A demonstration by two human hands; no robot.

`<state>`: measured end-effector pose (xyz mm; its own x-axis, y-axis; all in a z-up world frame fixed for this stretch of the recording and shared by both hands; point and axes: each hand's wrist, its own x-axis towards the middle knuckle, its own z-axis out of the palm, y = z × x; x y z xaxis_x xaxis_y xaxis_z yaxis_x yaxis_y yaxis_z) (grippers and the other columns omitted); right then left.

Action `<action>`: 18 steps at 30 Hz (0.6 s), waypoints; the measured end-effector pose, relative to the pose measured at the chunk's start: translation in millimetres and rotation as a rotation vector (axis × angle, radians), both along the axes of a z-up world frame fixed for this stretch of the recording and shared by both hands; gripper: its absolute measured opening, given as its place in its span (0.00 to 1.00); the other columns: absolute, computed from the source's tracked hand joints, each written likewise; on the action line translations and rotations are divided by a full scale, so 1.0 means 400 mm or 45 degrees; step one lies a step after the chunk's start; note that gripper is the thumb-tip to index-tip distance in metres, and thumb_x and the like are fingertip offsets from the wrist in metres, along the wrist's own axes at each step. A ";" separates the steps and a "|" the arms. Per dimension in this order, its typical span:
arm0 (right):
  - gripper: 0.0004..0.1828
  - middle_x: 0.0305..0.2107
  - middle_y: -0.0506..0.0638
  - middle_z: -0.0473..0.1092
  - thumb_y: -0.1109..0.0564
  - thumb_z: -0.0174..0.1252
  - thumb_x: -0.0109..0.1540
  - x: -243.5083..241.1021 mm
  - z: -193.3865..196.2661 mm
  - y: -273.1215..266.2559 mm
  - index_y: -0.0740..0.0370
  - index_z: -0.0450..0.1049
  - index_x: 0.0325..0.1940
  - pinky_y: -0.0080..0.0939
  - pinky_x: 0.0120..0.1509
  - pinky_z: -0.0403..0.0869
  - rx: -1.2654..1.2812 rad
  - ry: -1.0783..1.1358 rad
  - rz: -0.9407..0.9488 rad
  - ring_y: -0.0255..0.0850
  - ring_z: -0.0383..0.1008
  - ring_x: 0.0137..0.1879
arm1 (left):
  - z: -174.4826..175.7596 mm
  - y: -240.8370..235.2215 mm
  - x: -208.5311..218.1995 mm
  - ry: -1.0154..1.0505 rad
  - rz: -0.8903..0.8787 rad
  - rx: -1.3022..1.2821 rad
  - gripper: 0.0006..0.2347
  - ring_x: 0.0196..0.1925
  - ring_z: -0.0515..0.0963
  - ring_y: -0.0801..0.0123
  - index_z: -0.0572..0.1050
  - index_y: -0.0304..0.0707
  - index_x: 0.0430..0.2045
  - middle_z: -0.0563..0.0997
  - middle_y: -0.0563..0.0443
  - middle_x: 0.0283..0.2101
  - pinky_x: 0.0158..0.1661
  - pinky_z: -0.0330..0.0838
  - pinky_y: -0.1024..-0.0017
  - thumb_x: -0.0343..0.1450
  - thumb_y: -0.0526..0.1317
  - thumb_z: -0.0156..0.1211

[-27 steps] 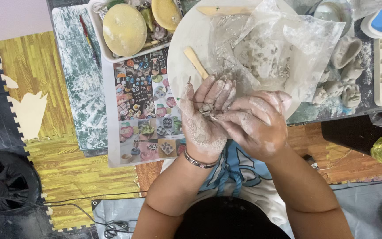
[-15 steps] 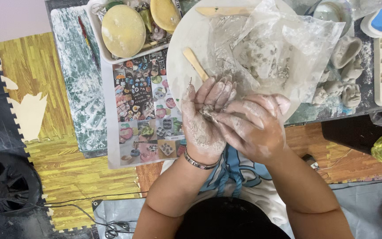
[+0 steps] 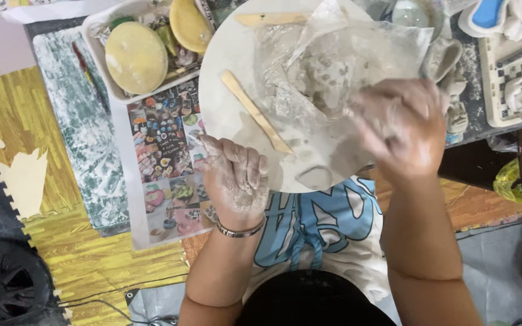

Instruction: The person sits on a floor mat and shapes a small piece of grey clay by hand, rolling it into a ball and then flattening it into a disc. They use a wooden stick to refine the edges and shape the clay piece on a white plate.

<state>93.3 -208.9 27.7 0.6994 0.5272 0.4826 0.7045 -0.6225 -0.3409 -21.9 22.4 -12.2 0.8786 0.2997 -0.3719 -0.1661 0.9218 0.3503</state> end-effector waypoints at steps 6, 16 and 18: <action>0.15 0.50 0.49 0.75 0.55 0.72 0.63 0.046 -0.008 0.014 0.54 0.80 0.53 0.51 0.60 0.68 -0.285 0.124 0.060 0.50 0.73 0.57 | -0.011 -0.021 0.050 0.045 -0.097 0.038 0.26 0.20 0.65 0.74 0.79 0.29 0.45 0.59 0.59 0.15 0.31 0.69 0.71 0.79 0.59 0.46; 0.19 0.48 0.51 0.74 0.53 0.75 0.54 0.090 0.000 0.068 0.56 0.76 0.43 0.55 0.64 0.65 -0.390 0.325 0.107 0.55 0.69 0.59 | -0.050 -0.025 0.068 -0.205 0.035 -0.321 0.24 0.49 0.81 0.53 0.78 0.29 0.50 0.84 0.38 0.46 0.63 0.70 0.53 0.80 0.56 0.47; 0.20 0.47 0.53 0.74 0.53 0.75 0.51 0.099 -0.004 0.066 0.57 0.76 0.43 0.57 0.61 0.64 -0.386 0.274 0.155 0.57 0.69 0.57 | -0.055 -0.031 0.070 -0.256 0.047 -0.297 0.24 0.50 0.81 0.52 0.78 0.29 0.51 0.84 0.37 0.47 0.66 0.69 0.52 0.82 0.55 0.46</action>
